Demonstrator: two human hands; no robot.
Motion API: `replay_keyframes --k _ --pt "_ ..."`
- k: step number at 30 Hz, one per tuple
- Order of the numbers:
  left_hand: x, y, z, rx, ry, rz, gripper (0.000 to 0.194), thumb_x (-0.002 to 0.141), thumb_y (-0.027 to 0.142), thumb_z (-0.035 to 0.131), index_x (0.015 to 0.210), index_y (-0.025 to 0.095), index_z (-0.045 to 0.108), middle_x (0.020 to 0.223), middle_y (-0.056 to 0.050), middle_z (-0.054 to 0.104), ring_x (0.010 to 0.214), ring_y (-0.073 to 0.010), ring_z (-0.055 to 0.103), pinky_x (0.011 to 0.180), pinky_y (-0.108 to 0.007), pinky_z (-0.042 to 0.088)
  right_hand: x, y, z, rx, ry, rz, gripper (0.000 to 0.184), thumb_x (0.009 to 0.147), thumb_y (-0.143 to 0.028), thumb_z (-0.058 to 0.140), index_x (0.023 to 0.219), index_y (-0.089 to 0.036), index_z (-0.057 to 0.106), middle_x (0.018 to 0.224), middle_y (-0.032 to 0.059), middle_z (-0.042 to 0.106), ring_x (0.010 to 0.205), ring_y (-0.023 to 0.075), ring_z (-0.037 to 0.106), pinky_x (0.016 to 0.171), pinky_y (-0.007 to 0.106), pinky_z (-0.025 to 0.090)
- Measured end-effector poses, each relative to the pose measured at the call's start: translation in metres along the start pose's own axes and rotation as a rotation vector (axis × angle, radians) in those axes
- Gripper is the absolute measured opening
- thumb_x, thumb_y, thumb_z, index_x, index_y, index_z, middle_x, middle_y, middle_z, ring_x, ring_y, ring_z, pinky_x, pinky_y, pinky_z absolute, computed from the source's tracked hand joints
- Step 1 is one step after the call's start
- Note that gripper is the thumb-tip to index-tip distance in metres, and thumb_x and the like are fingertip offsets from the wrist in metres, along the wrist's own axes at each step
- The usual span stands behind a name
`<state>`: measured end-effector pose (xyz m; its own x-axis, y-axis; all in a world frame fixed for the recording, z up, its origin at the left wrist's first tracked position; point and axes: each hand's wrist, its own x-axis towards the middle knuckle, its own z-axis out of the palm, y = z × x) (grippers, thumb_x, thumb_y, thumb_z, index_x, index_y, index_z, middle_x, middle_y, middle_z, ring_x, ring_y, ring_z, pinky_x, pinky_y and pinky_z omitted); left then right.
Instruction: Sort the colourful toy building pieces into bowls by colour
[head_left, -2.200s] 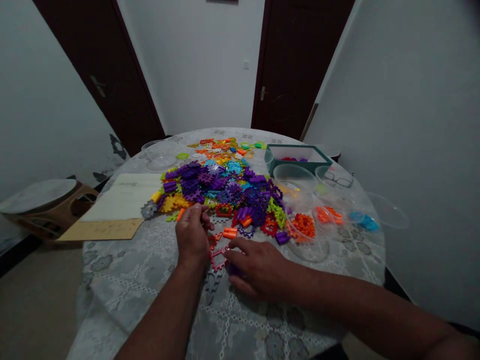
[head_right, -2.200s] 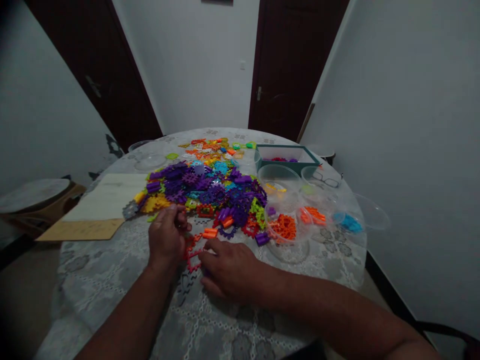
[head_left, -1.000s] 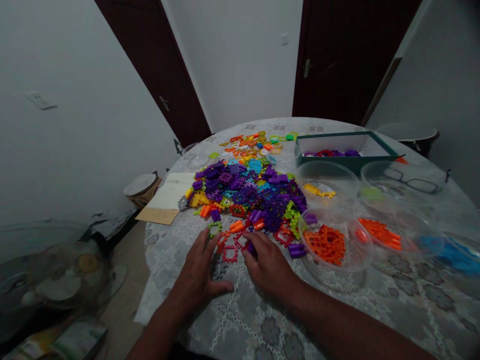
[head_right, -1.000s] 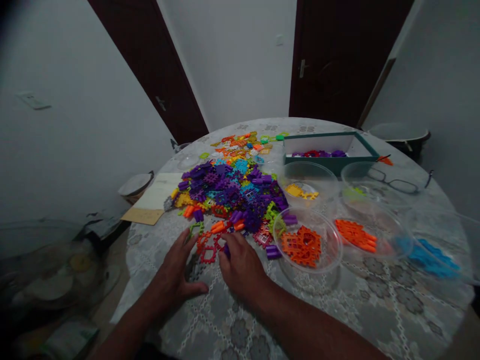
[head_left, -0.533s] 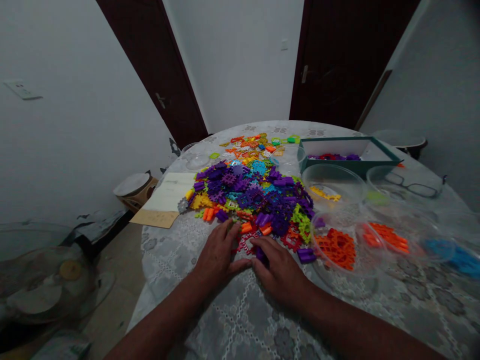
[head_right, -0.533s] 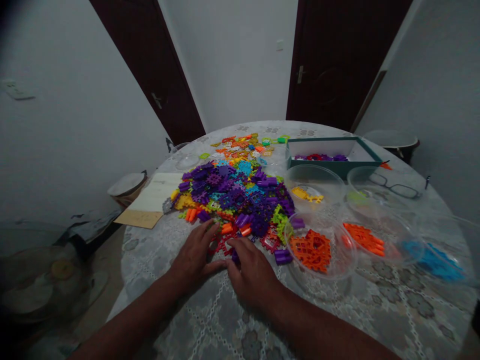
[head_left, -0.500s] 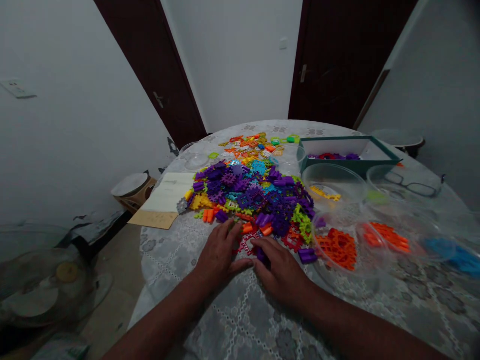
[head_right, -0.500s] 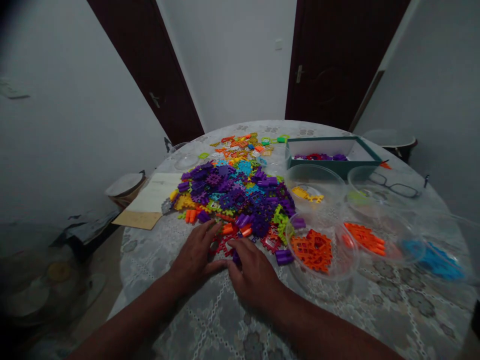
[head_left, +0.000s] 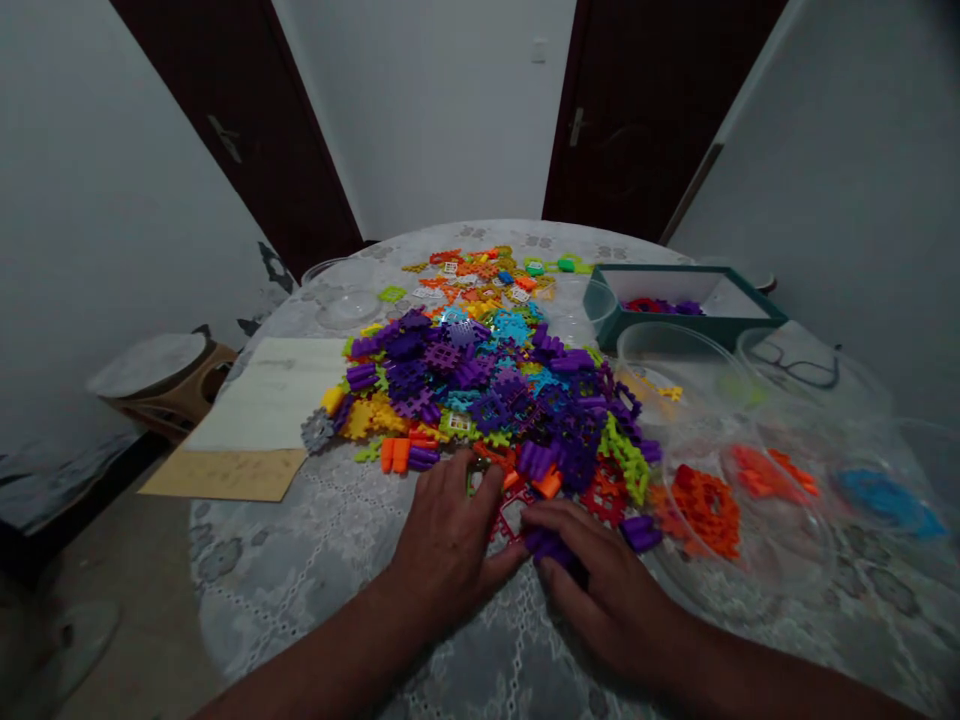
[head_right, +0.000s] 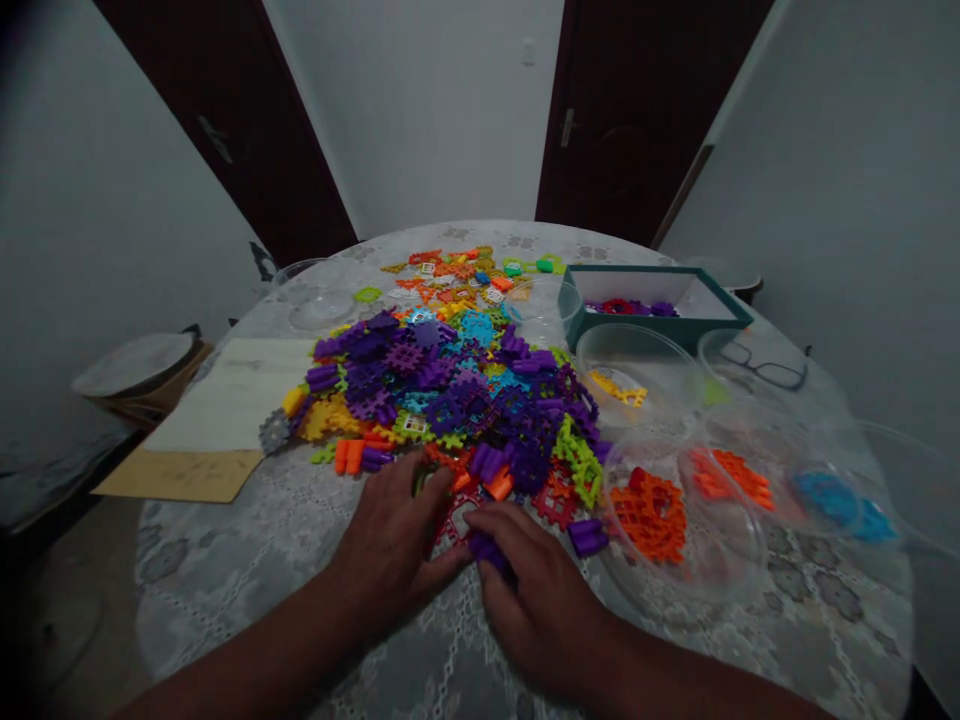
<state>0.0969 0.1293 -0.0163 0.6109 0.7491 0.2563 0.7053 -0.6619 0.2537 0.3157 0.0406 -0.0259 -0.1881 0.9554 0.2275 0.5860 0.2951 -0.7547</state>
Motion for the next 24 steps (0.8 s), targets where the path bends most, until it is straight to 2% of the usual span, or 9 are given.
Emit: replay_keyframes --k 3,8,12,17,24 --pt "0.0 0.001 -0.001 0.019 -0.017 0.004 0.071 0.086 0.055 0.078 0.146 0.024 0.052 0.152 -0.022 0.045 0.131 -0.0424 0.048 0.104 -0.061 0.047 -0.002 0.0 0.002 -0.027 0.005 -0.003 0.053 0.098 -0.012 0.055 0.15 -0.026 0.057 0.147 0.0123 0.066 0.139 0.0251 0.062 0.116 0.046 0.056" --pt "0.003 -0.001 -0.002 -0.051 -0.091 0.05 0.054 0.091 0.053 0.074 0.138 0.031 0.06 0.13 -0.014 0.061 0.112 -0.0364 0.056 0.092 -0.056 0.051 0.0 -0.001 0.003 -0.007 0.007 0.041 0.052 0.098 -0.016 0.057 0.148 -0.029 0.06 0.146 0.0116 0.067 0.136 0.028 0.064 0.116 0.051 0.055" --pt "0.003 -0.001 0.001 -0.048 -0.045 0.063 0.052 0.09 0.049 0.074 0.137 0.03 0.061 0.13 -0.014 0.061 0.112 -0.0372 0.057 0.093 -0.057 0.051 0.009 -0.006 -0.001 0.056 -0.018 0.102 0.049 0.096 -0.016 0.058 0.143 -0.029 0.065 0.139 0.0112 0.07 0.129 0.0288 0.067 0.112 0.053 0.055" --pt "0.0 0.007 0.001 0.013 -0.014 0.081 0.052 0.087 0.036 0.072 0.137 0.026 0.061 0.13 -0.016 0.063 0.112 -0.0371 0.057 0.094 -0.056 0.051 0.016 -0.01 -0.006 0.121 -0.016 0.125 0.046 0.093 -0.014 0.058 0.136 -0.025 0.068 0.132 0.0102 0.073 0.122 0.0267 0.069 0.108 0.048 0.055" --pt "-0.002 0.008 0.002 0.101 0.027 0.114 0.047 0.094 0.017 0.056 0.141 0.021 0.06 0.134 -0.014 0.068 0.106 -0.0316 0.061 0.093 -0.049 0.052 0.017 -0.003 0.002 0.229 0.099 0.031 0.045 0.092 -0.014 0.055 0.134 -0.023 0.068 0.137 0.009 0.07 0.129 0.0244 0.065 0.115 0.044 0.048"
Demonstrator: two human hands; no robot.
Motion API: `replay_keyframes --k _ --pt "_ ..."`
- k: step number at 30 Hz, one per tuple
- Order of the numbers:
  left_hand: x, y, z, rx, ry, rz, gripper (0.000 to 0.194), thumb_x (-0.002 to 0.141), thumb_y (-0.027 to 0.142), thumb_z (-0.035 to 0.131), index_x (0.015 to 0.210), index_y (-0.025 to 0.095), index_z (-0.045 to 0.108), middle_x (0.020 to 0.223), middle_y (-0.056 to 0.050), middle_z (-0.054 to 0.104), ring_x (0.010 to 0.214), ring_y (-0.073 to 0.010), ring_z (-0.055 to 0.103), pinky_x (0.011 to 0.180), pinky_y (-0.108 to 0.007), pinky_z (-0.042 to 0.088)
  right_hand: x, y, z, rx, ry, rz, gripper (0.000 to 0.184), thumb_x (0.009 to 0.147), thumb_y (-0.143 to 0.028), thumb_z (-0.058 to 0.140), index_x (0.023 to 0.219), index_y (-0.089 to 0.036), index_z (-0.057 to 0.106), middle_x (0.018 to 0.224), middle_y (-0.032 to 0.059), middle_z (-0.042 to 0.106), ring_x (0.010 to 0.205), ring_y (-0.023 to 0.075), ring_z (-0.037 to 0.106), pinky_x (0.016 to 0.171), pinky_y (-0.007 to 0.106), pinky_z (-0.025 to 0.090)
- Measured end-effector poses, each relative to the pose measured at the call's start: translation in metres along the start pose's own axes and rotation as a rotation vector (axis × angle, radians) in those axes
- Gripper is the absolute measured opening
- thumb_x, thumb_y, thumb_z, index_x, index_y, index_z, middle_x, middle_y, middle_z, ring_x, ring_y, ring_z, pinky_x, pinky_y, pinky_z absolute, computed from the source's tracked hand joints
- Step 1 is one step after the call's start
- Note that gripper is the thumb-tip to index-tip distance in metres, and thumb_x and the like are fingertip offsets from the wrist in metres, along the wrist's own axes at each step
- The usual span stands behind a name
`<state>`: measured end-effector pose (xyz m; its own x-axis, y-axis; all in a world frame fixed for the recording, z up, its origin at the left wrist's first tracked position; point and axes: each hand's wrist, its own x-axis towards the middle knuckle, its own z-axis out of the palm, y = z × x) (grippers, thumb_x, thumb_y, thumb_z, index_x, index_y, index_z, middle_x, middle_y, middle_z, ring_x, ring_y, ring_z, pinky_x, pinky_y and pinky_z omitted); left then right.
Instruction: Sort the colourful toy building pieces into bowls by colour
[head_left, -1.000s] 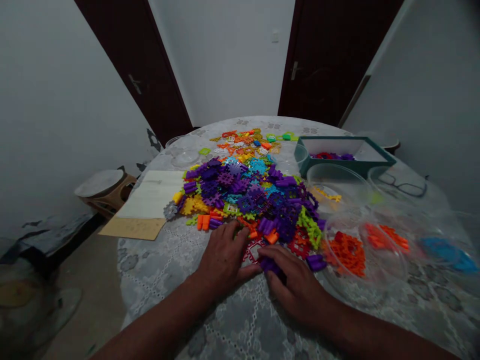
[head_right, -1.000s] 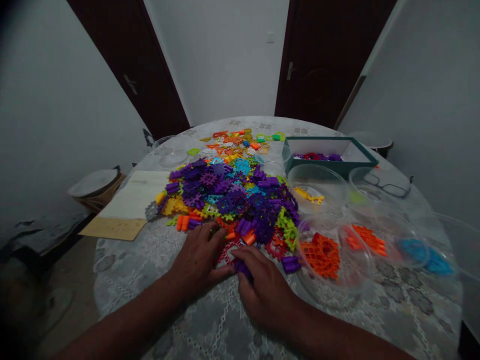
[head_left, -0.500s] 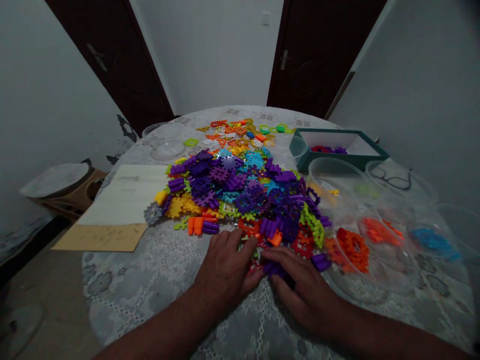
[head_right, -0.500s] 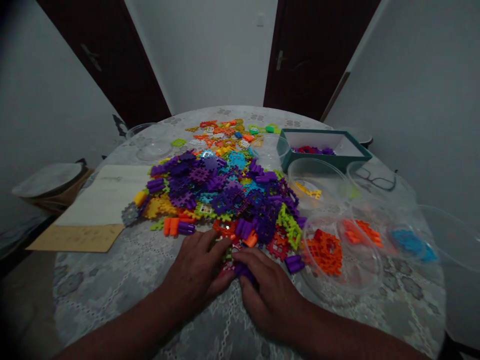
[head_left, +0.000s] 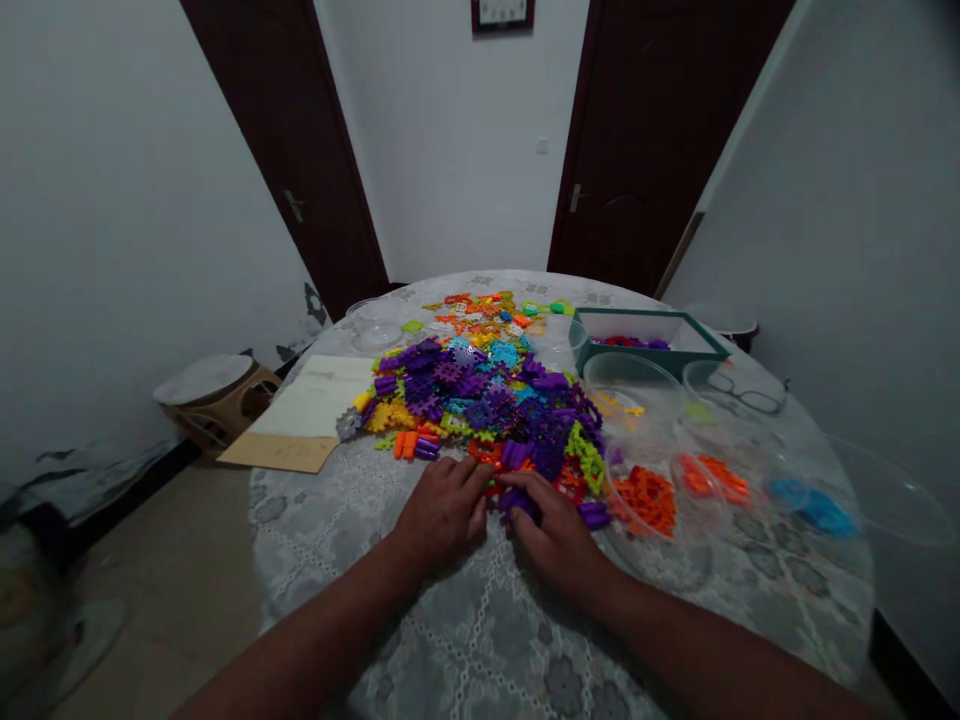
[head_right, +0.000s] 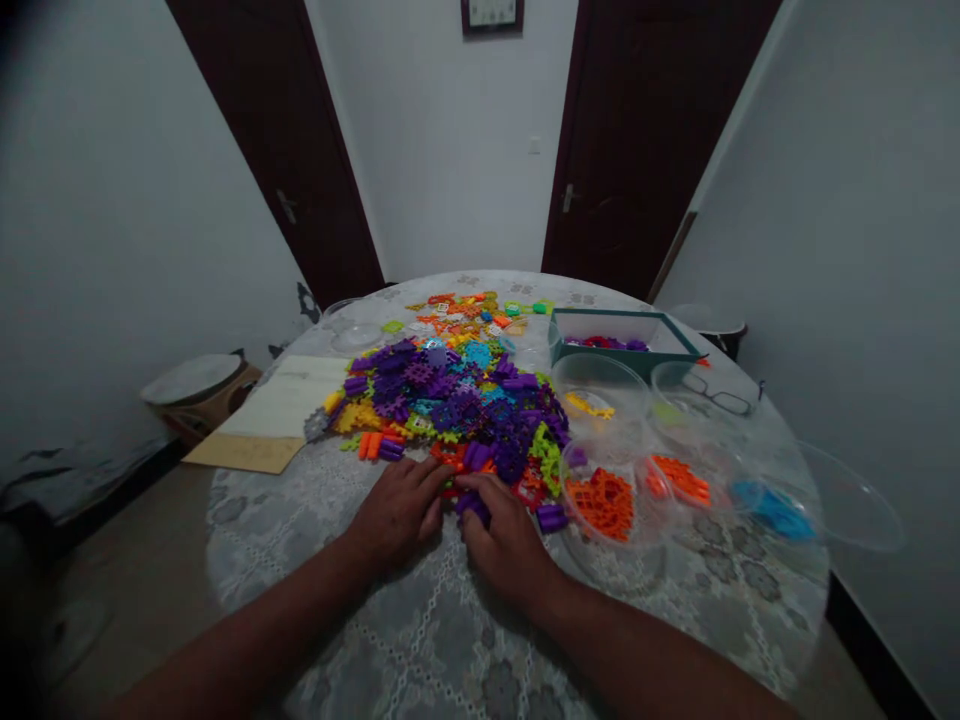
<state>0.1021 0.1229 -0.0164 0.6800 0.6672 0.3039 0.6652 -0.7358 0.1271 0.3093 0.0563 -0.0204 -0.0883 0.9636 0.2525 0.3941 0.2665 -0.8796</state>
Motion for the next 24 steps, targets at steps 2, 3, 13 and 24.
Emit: replay_keyframes --k 2,3,13,24 --pt "0.0 0.001 0.002 0.003 0.03 -0.017 0.046 0.094 0.012 0.054 0.138 0.019 0.061 0.134 -0.014 0.069 0.107 -0.0307 0.062 0.094 -0.048 0.052 0.001 0.003 0.001 0.019 0.018 -0.009 0.044 0.092 -0.013 0.054 0.133 -0.022 0.068 0.135 0.0089 0.07 0.128 0.0236 0.065 0.114 0.042 0.049" --pt "0.001 0.002 0.004 0.008 0.044 -0.032 0.045 0.094 0.011 0.054 0.137 0.018 0.062 0.134 -0.014 0.07 0.109 -0.0305 0.062 0.095 -0.048 0.052 0.001 0.003 0.002 0.024 0.022 -0.013 0.044 0.092 -0.012 0.054 0.132 -0.022 0.068 0.135 0.009 0.07 0.127 0.0233 0.065 0.113 0.041 0.049" --pt "0.006 0.02 0.002 0.083 0.098 -0.112 0.033 0.1 0.027 0.057 0.132 0.019 0.066 0.128 -0.014 0.071 0.111 -0.0314 0.063 0.097 -0.048 0.051 0.004 0.003 0.003 0.0 0.042 -0.095 0.041 0.089 -0.005 0.054 0.124 -0.021 0.069 0.125 0.0097 0.071 0.12 0.0236 0.067 0.109 0.04 0.052" --pt "-0.003 0.023 0.001 0.074 0.082 -0.196 0.016 0.1 0.029 0.062 0.115 0.024 0.065 0.108 -0.008 0.069 0.099 -0.0242 0.068 0.082 -0.034 0.054 0.004 0.002 0.007 0.015 0.038 -0.123 0.037 0.091 -0.008 0.053 0.12 -0.022 0.071 0.12 0.0085 0.072 0.117 0.0238 0.067 0.107 0.04 0.052"
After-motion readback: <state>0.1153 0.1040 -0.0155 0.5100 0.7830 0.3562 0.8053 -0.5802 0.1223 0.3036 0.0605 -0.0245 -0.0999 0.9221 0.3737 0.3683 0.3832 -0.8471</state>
